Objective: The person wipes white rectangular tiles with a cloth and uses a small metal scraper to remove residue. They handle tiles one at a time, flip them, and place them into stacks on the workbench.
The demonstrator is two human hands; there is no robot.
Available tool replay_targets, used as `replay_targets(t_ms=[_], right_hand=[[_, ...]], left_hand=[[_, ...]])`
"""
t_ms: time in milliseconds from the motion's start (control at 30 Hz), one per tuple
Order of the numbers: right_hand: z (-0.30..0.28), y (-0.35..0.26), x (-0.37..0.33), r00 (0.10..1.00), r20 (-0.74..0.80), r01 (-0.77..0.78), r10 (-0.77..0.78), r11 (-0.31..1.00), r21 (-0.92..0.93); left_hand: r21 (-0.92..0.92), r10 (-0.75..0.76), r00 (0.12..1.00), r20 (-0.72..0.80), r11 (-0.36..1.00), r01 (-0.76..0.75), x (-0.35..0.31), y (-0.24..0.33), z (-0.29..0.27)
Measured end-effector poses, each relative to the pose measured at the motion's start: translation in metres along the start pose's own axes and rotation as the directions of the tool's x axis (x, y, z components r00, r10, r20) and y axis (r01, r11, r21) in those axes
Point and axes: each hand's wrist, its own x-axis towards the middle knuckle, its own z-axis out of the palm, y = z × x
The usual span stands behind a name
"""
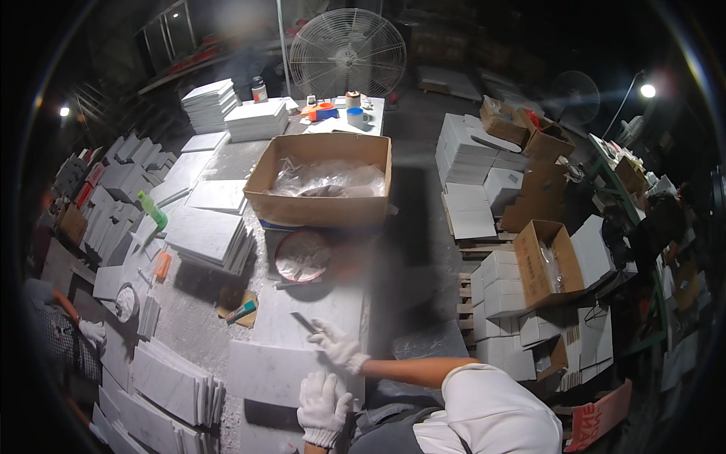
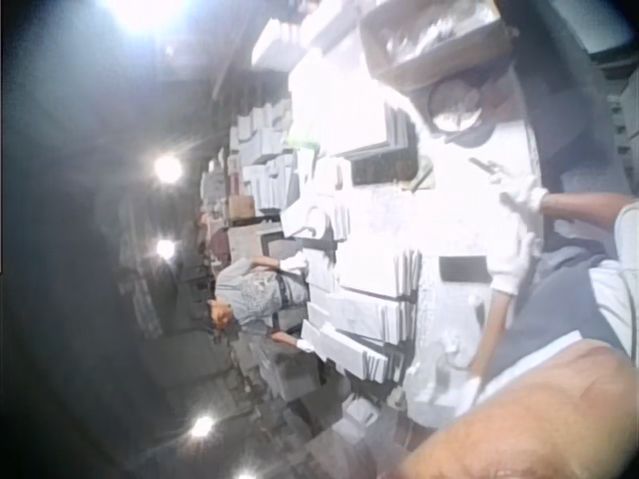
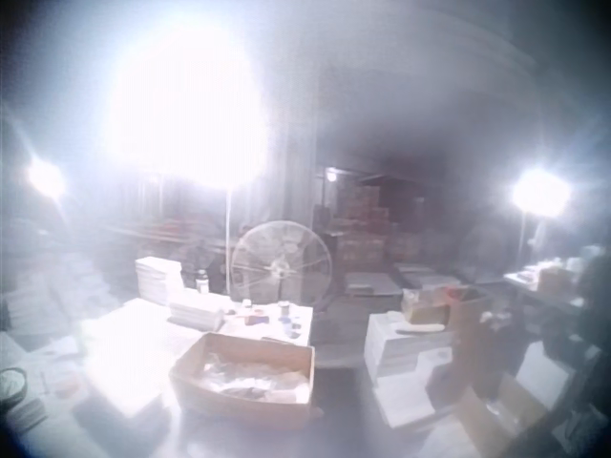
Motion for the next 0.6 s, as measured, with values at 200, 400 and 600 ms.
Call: replay_targets(t_ms=[200, 400, 600], right_hand=[[-0.125, -0.028, -0.034, 0.989, -0.009, 0.134, -0.151, 0.901, -0.412], [-0.14, -0.01, -0.059, 0.981, -0.191, 0.007, -0.035, 0.99, -0.143], [-0.136, 0.002, -0.049, 0.99, -0.017, 0.142, -0.142, 0.99, 0.009]], left_hand=[[0.133, -0.086, 0.975, 0.205, 0.989, 0.059, 0.058, -0.057, 0.022], [0.411, -0.355, 0.935, 0.01, 0.854, 0.32, 0.066, -0.163, -0.011], [0.46, -0.518, 0.851, 0.082, 0.777, 0.429, 0.081, -0.141, -0.014]])
